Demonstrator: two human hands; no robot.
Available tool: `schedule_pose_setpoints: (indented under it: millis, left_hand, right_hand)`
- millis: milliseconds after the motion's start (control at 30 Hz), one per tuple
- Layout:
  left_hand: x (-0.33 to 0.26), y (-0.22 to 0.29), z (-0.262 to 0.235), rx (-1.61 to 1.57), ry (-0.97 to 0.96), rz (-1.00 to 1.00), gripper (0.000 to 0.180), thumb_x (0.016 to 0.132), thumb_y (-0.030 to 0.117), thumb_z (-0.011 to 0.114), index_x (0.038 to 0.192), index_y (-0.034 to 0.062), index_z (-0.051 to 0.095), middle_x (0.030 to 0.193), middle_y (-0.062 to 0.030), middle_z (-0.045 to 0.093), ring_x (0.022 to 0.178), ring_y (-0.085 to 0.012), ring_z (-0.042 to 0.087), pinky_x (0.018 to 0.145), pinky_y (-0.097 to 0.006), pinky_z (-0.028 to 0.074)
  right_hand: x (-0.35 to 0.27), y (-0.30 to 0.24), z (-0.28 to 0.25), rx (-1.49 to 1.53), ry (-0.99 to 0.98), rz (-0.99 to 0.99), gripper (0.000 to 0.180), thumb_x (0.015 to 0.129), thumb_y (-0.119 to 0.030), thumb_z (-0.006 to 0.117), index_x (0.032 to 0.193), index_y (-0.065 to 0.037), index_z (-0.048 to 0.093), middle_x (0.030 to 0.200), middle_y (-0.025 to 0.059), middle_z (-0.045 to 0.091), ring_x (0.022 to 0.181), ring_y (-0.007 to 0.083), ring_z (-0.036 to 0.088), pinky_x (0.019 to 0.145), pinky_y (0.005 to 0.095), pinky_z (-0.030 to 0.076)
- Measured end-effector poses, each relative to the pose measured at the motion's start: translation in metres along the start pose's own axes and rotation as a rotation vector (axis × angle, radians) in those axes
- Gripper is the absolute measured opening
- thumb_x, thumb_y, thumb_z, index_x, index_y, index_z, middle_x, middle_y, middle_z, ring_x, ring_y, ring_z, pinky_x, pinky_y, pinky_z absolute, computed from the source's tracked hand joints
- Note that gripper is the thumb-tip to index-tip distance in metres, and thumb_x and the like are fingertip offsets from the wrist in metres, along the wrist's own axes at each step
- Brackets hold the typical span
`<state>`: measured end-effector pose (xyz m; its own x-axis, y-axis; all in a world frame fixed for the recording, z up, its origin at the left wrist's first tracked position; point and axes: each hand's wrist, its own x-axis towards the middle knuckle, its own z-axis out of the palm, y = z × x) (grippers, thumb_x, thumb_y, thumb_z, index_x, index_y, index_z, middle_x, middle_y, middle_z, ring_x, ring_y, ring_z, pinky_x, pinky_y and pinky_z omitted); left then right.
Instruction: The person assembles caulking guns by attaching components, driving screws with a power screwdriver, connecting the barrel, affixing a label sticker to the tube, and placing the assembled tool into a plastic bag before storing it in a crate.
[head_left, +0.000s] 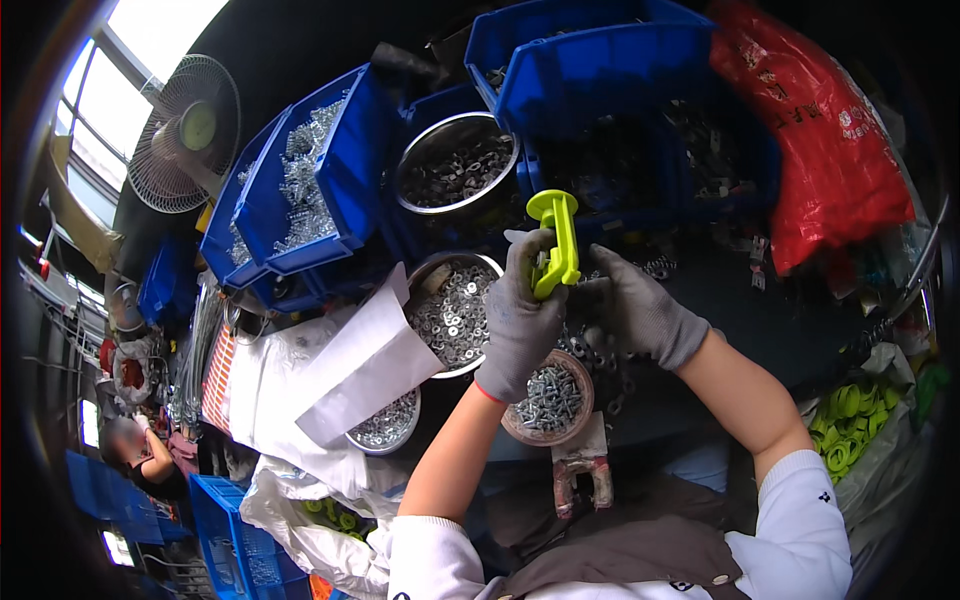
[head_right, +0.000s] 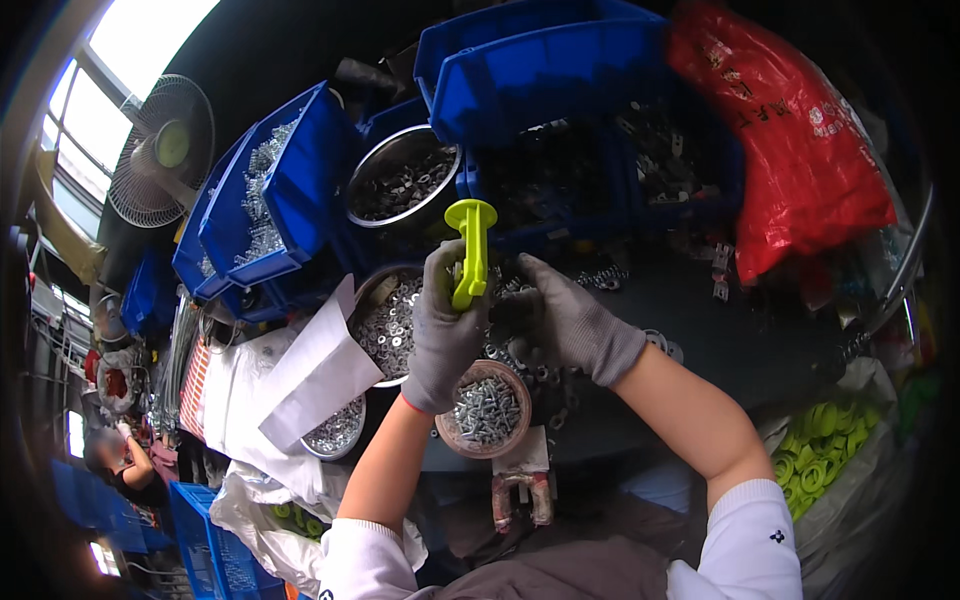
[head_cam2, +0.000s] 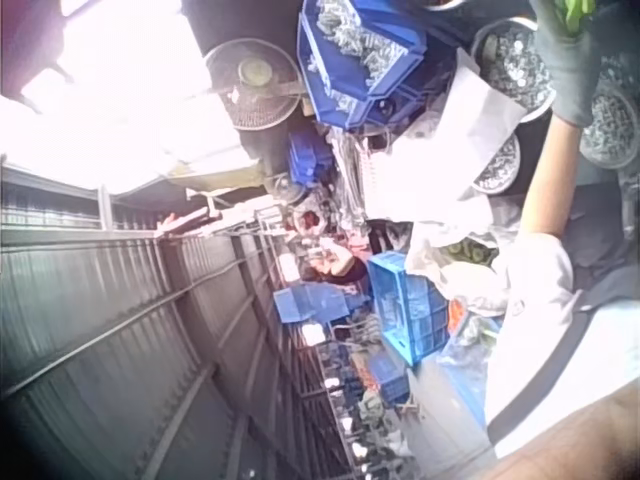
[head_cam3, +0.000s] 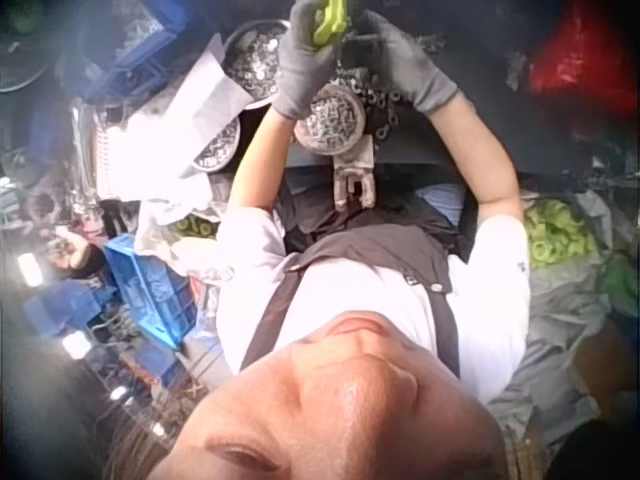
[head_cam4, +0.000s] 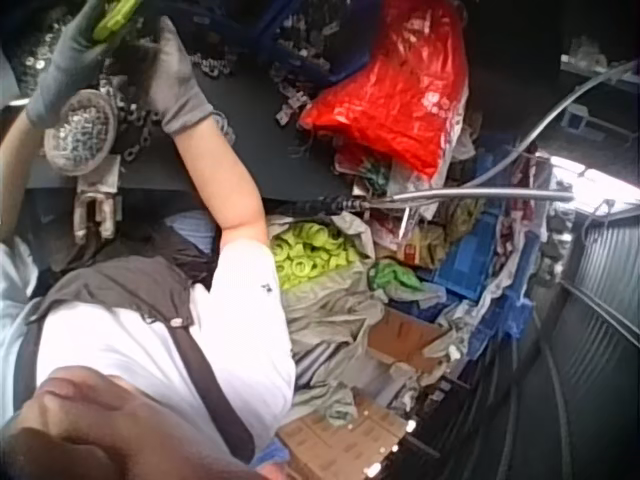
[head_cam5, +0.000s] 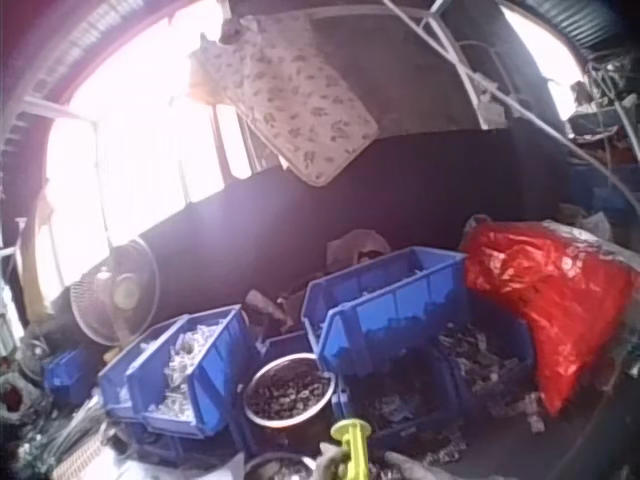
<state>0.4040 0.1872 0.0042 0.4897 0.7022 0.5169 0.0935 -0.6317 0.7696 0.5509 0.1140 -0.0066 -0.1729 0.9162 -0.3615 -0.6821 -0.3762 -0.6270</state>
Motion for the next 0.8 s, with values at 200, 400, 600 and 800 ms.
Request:
schedule_pose_setpoints:
  millis: [200,400,600,800]
  left_hand:
    - [-0.005,0.002,-0.005,-0.022,0.001,-0.011,0.04,0.084,-0.004,0.061,0.12,0.0068,0.047,0.104,-0.0111,0.06,0.091,-0.0179,0.062,0.077,-0.028,0.049]
    - [-0.002,0.017,-0.006,0.173,-0.019,-0.056,0.042,0.081,0.001,0.065,0.12,0.0104,0.05,0.096,-0.0136,0.065,0.086,-0.0268,0.067,0.073,-0.034,0.052]
    - [0.002,0.021,-0.003,0.287,-0.069,-0.193,0.038,0.083,0.017,0.066,0.118,0.0149,0.052,0.095,-0.0143,0.068,0.085,-0.0321,0.068,0.07,-0.038,0.052]
    - [0.009,0.004,-0.009,0.398,0.021,-0.246,0.034,0.085,0.024,0.064,0.117,0.0182,0.053,0.089,-0.0132,0.068,0.081,-0.0316,0.068,0.067,-0.039,0.052]
  right_hand:
    - [0.001,0.019,0.012,-0.059,-0.022,-0.268,0.03,0.094,-0.035,0.057,0.101,-0.006,0.059,0.086,0.0046,0.064,0.067,0.0172,0.06,0.065,0.0306,0.051]
    - [0.001,0.019,0.001,-1.341,0.444,-1.168,0.019,0.082,-0.015,0.067,0.095,-0.004,0.06,0.086,0.0067,0.062,0.068,0.0215,0.061,0.064,0.0347,0.05]
    - [-0.003,0.005,-0.01,-1.957,0.424,-1.725,0.012,0.07,-0.013,0.067,0.08,-0.01,0.064,0.093,0.0026,0.062,0.086,0.0219,0.059,0.069,0.036,0.049]
    - [0.002,-0.01,-0.032,-2.051,0.142,-1.63,0.012,0.061,-0.014,0.066,0.072,-0.012,0.061,0.093,0.0026,0.062,0.091,0.0239,0.059,0.072,0.039,0.048]
